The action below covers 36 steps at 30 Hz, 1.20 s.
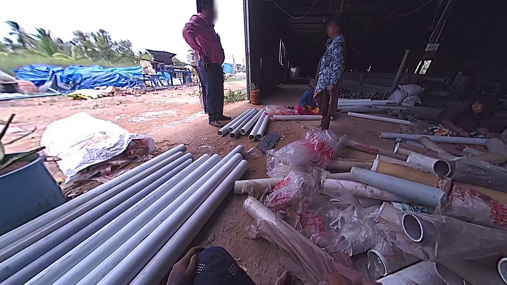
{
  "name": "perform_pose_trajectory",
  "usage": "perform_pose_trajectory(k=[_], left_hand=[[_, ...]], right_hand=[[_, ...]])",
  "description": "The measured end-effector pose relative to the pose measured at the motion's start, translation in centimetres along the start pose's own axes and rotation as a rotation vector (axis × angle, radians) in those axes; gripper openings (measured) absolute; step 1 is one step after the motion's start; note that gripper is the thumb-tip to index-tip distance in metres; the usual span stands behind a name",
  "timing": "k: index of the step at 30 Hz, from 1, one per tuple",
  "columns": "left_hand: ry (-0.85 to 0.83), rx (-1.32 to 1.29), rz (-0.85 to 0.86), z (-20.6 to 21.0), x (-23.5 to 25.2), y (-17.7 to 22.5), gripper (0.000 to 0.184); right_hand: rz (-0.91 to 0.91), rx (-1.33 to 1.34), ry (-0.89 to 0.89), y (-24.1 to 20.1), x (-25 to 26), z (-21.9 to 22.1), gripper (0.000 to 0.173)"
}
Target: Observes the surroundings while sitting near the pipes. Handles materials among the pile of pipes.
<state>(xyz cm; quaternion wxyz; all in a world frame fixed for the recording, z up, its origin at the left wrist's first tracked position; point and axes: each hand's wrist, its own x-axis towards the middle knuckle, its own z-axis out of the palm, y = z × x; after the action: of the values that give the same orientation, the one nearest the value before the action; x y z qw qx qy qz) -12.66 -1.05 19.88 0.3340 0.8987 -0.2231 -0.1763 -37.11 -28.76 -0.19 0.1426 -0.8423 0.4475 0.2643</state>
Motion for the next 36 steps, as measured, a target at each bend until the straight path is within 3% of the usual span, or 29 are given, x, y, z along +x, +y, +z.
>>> perform_pose_trajectory(k=[3,5,6,7,8,10,13,36], left_hand=[[-0.002,0.012,-0.040,0.0,-0.1,0.5,0.029],[-0.067,0.075,-0.037,0.8,1.9,-1.7,0.032],[-0.074,0.105,0.066,2.2,4.3,-5.7,0.035],[0.079,0.069,0.278,5.2,7.8,-11.7,0.036],[0.108,0.021,0.350,7.0,10.9,-15.9,0.039],[0.049,-0.056,0.273,7.8,13.4,-18.3,0.040],[0.030,-0.074,0.206,7.7,13.4,-17.8,0.040],[0.031,-0.084,0.210,7.7,13.3,-17.8,0.040]], right_hand=[[-0.002,0.001,-0.004,-0.1,-0.2,-0.2,0.039],[-0.014,-0.002,-0.007,0.2,0.1,0.0,0.038],[-0.016,-0.003,-0.007,0.3,0.2,0.1,0.038],[-0.017,-0.004,-0.004,0.3,0.2,0.1,0.038],[-0.013,-0.009,-0.007,0.2,0.2,0.0,0.038],[-0.010,-0.011,-0.016,0.2,0.2,0.0,0.038],[-0.016,-0.016,-0.015,0.3,0.4,0.2,0.039],[-0.029,0.028,-0.012,0.3,-0.1,-0.2,0.038]])
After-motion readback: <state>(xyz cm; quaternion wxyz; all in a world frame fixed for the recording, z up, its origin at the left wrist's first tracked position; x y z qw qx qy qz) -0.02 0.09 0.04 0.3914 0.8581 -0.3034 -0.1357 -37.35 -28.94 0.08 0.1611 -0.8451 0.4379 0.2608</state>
